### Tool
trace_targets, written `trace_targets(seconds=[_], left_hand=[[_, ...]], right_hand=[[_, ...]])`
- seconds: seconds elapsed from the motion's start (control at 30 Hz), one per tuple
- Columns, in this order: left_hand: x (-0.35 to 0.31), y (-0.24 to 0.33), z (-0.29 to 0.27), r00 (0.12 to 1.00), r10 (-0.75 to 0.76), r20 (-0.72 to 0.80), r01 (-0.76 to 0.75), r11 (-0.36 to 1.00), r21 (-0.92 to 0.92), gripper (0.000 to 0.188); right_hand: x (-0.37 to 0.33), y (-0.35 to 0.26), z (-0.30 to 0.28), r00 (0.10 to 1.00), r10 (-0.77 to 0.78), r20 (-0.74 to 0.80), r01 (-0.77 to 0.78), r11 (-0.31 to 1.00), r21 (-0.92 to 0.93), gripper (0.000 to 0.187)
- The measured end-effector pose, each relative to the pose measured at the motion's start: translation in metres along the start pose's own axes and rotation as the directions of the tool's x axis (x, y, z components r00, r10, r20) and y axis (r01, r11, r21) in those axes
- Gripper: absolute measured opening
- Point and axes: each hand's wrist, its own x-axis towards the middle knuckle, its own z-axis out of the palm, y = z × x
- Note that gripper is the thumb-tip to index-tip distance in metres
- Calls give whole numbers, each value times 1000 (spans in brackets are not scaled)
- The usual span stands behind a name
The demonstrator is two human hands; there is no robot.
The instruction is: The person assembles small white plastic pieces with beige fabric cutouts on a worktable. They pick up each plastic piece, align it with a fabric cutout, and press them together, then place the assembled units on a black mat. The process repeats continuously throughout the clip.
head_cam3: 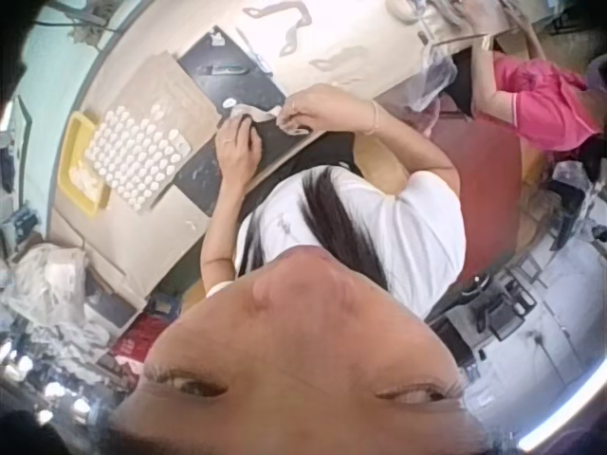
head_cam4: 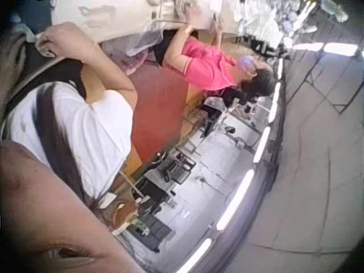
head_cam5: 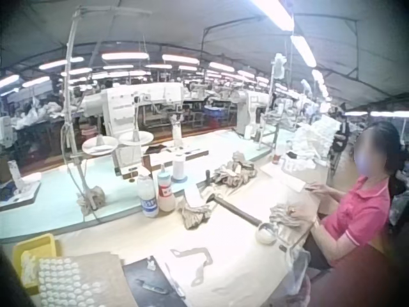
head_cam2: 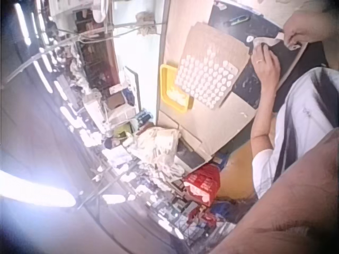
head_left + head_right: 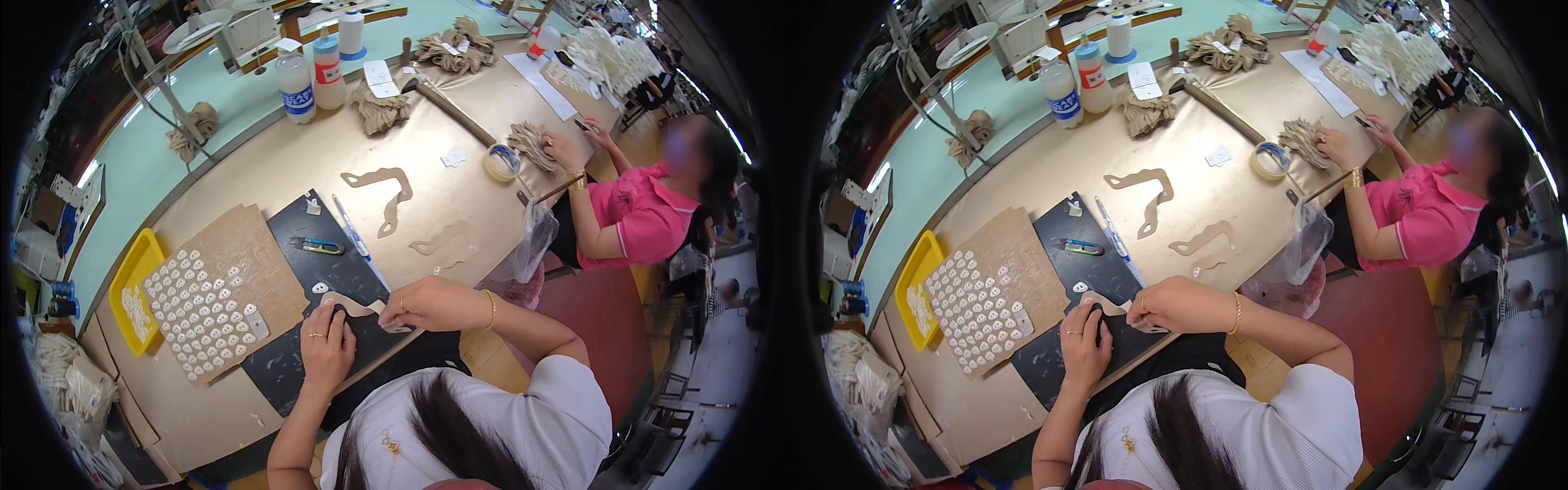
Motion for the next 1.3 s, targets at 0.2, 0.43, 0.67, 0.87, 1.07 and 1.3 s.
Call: trace_targets(seconds=[0.2,0.43,0.67,0.87,1.07,1.3], left_hand=[[0,6,-1,997,74,29,-74,997,-7,37],[-15,12,0,976,187,116,-162,968,-192,49],[-12,9,-2,957,279,81,-251,934,-252,58],[-12,10,-2,976,206,75,-183,954,-236,59],[-10,10,-1,984,167,65,-148,960,-237,57],[-9,11,-1,988,141,61,-124,967,-222,55]], right_hand=[[-13,-7,5,992,-22,-121,13,997,-75,11],[-25,-17,-1,966,28,-258,-36,999,-29,10],[-66,-16,-33,923,179,-340,-211,976,-60,13],[-72,-17,-43,744,439,-505,-498,867,19,17],[-47,-5,-47,817,337,-468,-312,941,133,24],[-38,65,-53,814,507,-285,-391,840,377,33]])
